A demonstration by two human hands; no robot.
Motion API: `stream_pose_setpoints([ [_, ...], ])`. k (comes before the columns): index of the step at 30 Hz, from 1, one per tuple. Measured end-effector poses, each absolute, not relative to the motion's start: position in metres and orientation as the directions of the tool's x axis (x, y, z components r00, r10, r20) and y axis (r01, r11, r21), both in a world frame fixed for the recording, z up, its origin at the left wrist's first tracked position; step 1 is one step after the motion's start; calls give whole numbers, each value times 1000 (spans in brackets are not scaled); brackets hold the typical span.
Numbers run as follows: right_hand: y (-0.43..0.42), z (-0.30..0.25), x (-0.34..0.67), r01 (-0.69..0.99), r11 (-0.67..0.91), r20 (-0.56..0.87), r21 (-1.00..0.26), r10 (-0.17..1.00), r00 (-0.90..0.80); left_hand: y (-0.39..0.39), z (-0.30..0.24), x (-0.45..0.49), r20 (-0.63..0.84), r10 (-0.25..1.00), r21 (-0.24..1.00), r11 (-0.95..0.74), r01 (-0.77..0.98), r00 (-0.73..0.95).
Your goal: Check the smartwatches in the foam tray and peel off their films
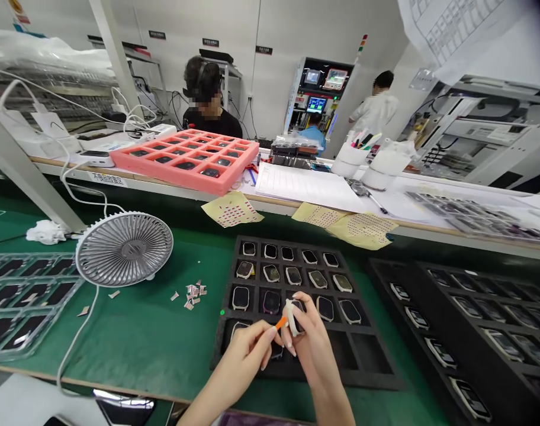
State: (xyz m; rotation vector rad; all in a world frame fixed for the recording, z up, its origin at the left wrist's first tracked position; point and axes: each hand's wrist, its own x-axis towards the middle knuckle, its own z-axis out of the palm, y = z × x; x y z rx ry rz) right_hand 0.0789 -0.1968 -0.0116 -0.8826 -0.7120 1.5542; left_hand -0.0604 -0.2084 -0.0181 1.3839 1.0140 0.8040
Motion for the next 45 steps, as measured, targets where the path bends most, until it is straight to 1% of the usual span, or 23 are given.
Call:
stream_pose_setpoints([
  [5, -194, -16, 75, -535, -141, -121, -833, 990, -73, -206, -19, -59, -78, 910, 993, 34, 116, 407],
  [9, -195, -17, 75, -536, -147, -110, -831, 989, -100, -204, -14, -61, -94, 888, 994, 56, 96, 450],
  [12, -196, -16, 72, -631, -199, -117, -750, 978, -171, -203, -11, -60, -107, 871, 994, 97, 44, 479],
  [15, -195, -16, 68, -705, -285, -174, -649, 958, -227, -204, -12, -58, -127, 868, 989, 148, -8, 480],
  [20, -192, -20, 66, -734, -315, -250, -601, 947, -202, -206, -17, -54, -141, 869, 981, 188, -52, 475],
  [23, -191, -22, 68, -717, -318, -258, -620, 946, -196, -204, -20, -55, -152, 871, 982, 186, -27, 468],
  [26, -194, -23, 70, -653, -270, -223, -708, 962, -156, -202, -20, -55, -139, 906, 986, 162, -24, 401],
  [29, -200, -23, 68, -533, -232, -197, -814, 973, -121, -202, -16, -52, -101, 936, 990, 127, -54, 337],
  [31, -204, -24, 67, -424, -235, -187, -874, 970, -152, -204, -15, -50, -88, 947, 993, 108, -48, 309],
  [33, -206, -24, 70, -322, -185, -143, -929, 978, -150, -206, -15, -52, -102, 956, 993, 112, -23, 275],
  [35, -202, -24, 79, -198, -66, -62, -978, 998, -23, -206, -16, -63, -115, 968, 993, 114, 16, 221],
  [37, -194, -23, 95, 27, 32, 36, -999, 987, 159, -204, -17, -82, -79, 990, 993, 68, 100, 119],
  [38, -189, -23, 103, 175, 45, 82, -983, 974, 211, -202, -19, -94, -34, 998, 984, 25, 178, 47],
  [39, -183, -23, 110, 320, 36, 112, -947, 968, 224, -199, -20, -106, 15, 1000, 957, -10, 289, -17],
  [41, -171, -25, 120, 525, 39, 151, -850, 974, 172, -191, -26, -131, 76, 989, 859, -2, 511, -124],
  [43, -161, -30, 123, 665, 76, 162, -743, 984, 68, -183, -34, -152, 75, 977, 747, 77, 660, -199],
  [45, -157, -34, 124, 751, 140, 168, -645, 985, -39, -176, -45, -165, 41, 970, 655, 154, 740, -239],
])
